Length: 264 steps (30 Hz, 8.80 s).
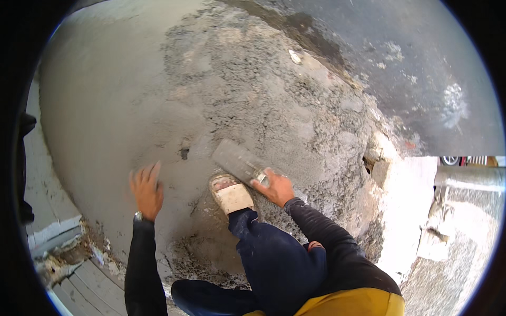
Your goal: The person smooths a wet concrete floor using a trowel, repeatedly leveling and finishing the surface. They occasionally pour water from a bucket onto the concrete to aid smoothing.
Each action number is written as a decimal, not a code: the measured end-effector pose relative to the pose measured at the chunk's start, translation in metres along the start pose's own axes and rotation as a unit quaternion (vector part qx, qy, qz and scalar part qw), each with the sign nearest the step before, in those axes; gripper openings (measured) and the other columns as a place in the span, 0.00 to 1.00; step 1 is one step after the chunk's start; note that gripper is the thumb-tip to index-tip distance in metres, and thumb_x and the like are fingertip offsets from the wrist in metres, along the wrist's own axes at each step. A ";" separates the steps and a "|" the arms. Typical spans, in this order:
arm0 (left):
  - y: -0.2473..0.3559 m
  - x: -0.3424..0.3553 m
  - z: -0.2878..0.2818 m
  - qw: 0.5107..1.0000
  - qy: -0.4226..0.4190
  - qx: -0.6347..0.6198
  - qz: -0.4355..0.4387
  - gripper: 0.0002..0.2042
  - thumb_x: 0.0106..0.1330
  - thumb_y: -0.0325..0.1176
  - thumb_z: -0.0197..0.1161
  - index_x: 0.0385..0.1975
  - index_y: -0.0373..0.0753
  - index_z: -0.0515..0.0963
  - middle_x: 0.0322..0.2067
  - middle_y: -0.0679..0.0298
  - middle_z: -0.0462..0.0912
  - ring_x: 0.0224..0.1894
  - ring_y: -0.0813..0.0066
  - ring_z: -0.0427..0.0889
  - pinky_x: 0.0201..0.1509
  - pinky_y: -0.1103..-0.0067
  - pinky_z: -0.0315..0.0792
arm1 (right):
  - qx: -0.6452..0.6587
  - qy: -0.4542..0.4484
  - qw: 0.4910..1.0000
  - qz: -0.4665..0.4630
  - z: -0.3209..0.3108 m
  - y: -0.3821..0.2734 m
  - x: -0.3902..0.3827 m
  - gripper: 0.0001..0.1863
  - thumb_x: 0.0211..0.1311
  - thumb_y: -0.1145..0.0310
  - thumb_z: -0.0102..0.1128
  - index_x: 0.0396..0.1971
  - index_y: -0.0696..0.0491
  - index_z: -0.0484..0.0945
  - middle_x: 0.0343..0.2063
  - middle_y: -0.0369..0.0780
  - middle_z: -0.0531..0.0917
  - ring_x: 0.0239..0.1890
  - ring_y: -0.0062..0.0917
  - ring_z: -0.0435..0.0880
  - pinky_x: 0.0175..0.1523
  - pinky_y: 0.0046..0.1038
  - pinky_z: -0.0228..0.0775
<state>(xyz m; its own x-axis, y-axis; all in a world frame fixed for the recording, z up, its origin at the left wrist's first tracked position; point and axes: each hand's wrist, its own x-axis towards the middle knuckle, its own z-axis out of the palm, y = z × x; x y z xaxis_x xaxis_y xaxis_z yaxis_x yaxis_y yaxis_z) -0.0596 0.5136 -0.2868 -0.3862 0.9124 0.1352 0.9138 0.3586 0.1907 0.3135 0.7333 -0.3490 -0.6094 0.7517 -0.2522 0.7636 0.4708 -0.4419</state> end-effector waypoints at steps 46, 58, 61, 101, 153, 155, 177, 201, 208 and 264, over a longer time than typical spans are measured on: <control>0.196 -0.263 -0.201 0.715 -0.401 -0.433 -0.375 0.34 0.66 0.54 0.69 0.63 0.33 0.76 0.59 0.42 0.81 0.64 0.48 0.79 0.69 0.66 0.71 | 0.000 -0.194 0.899 0.392 -0.222 0.012 -0.233 0.45 0.62 0.39 0.65 0.59 0.70 0.74 0.45 0.60 0.86 0.51 0.52 0.87 0.59 0.44 0.77; 0.339 -0.256 -0.447 0.594 -0.253 -0.466 -0.605 0.35 0.61 0.53 0.72 0.56 0.28 0.74 0.52 0.38 0.83 0.57 0.45 0.83 0.61 0.60 0.76 | 0.032 -0.439 0.780 0.445 -0.465 -0.088 -0.113 0.18 0.70 0.51 0.66 0.39 0.53 0.81 0.19 0.40 0.81 0.16 0.32 0.79 0.23 0.39 0.75; 0.369 -0.238 -0.464 0.623 -0.238 -0.406 -0.625 0.32 0.60 0.50 0.70 0.56 0.32 0.73 0.48 0.42 0.84 0.53 0.41 0.84 0.57 0.56 0.77 | 0.015 -0.465 0.818 0.338 -0.472 -0.108 -0.035 0.19 0.67 0.46 0.67 0.34 0.48 0.78 0.18 0.39 0.78 0.14 0.29 0.76 0.20 0.38 0.74; 1.009 -0.806 -0.461 -0.038 0.175 -0.487 -0.855 0.27 0.66 0.55 0.68 0.54 0.38 0.85 0.51 0.55 0.88 0.52 0.57 0.86 0.50 0.56 0.83 | -0.165 -0.443 0.857 -0.206 -0.374 -0.298 -0.386 0.23 0.66 0.57 0.69 0.49 0.62 0.80 0.35 0.46 0.85 0.32 0.40 0.87 0.37 0.45 0.77; 0.944 -1.298 -0.713 0.777 -0.114 -0.484 -0.386 0.14 0.64 0.21 0.58 0.47 0.38 0.84 0.36 0.58 0.82 0.43 0.58 0.86 0.42 0.68 0.80 | 0.199 -0.306 0.876 0.316 -0.390 0.276 -1.178 0.21 0.68 0.49 0.59 0.25 0.51 0.75 0.17 0.39 0.75 0.15 0.27 0.77 0.22 0.35 0.72; 0.924 -1.315 -0.717 0.732 -0.049 -0.538 -0.415 0.13 0.70 0.33 0.58 0.48 0.38 0.84 0.35 0.56 0.81 0.41 0.59 0.85 0.40 0.66 0.76 | 0.163 -0.315 0.902 0.247 -0.372 0.271 -1.175 0.21 0.65 0.47 0.64 0.24 0.50 0.76 0.15 0.36 0.72 0.15 0.27 0.77 0.22 0.34 0.73; 0.116 -1.728 -0.526 0.705 -0.041 -0.070 -0.704 0.34 0.71 0.33 0.51 0.79 0.45 0.56 0.79 0.60 0.56 0.83 0.58 0.48 0.82 0.56 0.49 | -0.365 -0.365 0.829 -0.215 -0.329 -0.128 -1.342 0.20 0.81 0.51 0.50 0.53 0.48 0.85 0.28 0.37 0.86 0.28 0.28 0.83 0.32 0.34 0.73; 0.104 -1.720 -0.545 0.845 -0.262 0.061 -0.462 0.28 0.75 0.35 0.51 0.75 0.40 0.60 0.44 0.53 0.87 0.41 0.53 0.89 0.46 0.61 0.81 | -0.336 -0.319 0.885 -0.042 -0.252 -0.175 -1.410 0.16 0.78 0.57 0.57 0.52 0.52 0.83 0.25 0.37 0.84 0.22 0.25 0.80 0.26 0.31 0.74; 0.116 -1.727 -0.474 0.759 -0.239 0.054 -0.603 0.29 0.75 0.32 0.50 0.76 0.36 0.59 0.38 0.52 0.89 0.37 0.59 0.91 0.41 0.67 0.82 | -0.364 -0.291 0.857 -0.220 -0.259 -0.157 -1.413 0.17 0.77 0.61 0.57 0.58 0.53 0.79 0.42 0.43 0.85 0.39 0.34 0.84 0.43 0.35 0.79; 0.635 -1.003 -0.704 0.675 -0.033 -0.547 -0.494 0.12 0.65 0.34 0.61 0.42 0.32 0.79 0.28 0.61 0.83 0.12 0.73 0.73 0.14 0.77 0.68 | 0.032 -0.124 0.940 0.317 -0.349 0.346 -1.343 0.19 0.75 0.51 0.51 0.51 0.43 0.88 0.41 0.50 0.90 0.41 0.45 0.89 0.47 0.44 0.81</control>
<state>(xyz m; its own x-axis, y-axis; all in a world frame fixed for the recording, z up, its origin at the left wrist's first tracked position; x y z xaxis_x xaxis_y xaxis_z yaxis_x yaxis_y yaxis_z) 0.8202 -0.3123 0.3830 -0.6998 0.3537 -0.6206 -0.4401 0.4709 0.7646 1.4701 0.0476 0.1370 -0.0740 0.7378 -0.6709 0.9803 -0.0698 -0.1849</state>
